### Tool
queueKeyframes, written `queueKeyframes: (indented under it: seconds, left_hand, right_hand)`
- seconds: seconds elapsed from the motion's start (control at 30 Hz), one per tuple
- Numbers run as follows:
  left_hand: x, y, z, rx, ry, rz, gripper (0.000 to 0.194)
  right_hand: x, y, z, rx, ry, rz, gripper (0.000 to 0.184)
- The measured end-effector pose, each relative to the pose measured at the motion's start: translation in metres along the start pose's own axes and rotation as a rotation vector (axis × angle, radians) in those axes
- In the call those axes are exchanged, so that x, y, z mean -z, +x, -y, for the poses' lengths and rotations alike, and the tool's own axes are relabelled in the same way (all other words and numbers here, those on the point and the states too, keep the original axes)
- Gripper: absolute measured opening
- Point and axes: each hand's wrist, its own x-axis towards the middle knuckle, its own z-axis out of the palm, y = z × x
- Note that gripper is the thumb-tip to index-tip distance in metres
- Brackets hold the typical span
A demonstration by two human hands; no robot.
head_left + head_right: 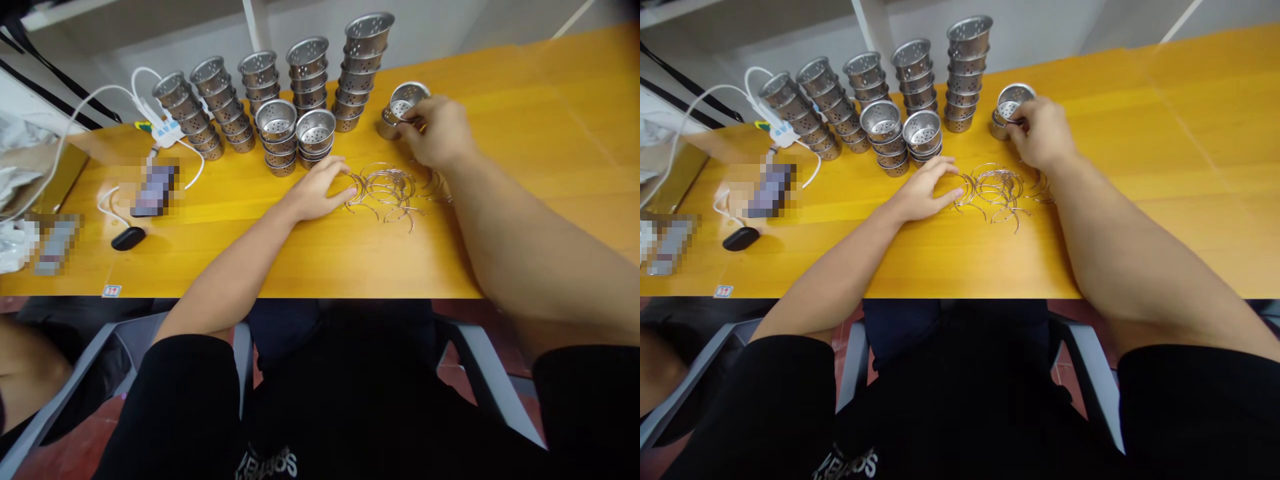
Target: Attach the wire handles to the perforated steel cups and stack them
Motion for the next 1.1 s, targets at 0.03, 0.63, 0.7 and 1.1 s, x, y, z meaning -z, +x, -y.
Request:
queueKeyframes:
  seconds: [0.03,0.63,0.7,1.1]
  left_hand:
    - [0.001,0.0,0.002,0.013,0.002,-0.01,0.06]
    - [0.003,0.001,0.016,-0.046,-0.055,-0.076,0.063]
    - [-0.002,0.003,0.022,-0.056,-0.105,-0.089,0.069]
    - [-0.039,0.017,0.046,-0.084,-0.466,-0.185,0.108]
  right_hand:
    - [0.001,-0.001,0.002,-0.007,0.001,0.004,0.035]
    - [0.019,-0.013,0.019,-0.026,0.074,-0.102,0.031]
    - [0.029,-0.019,0.024,0.029,0.101,-0.139,0.028]
    - [0.046,-0.063,0.071,0.591,0.338,0.289,0.028]
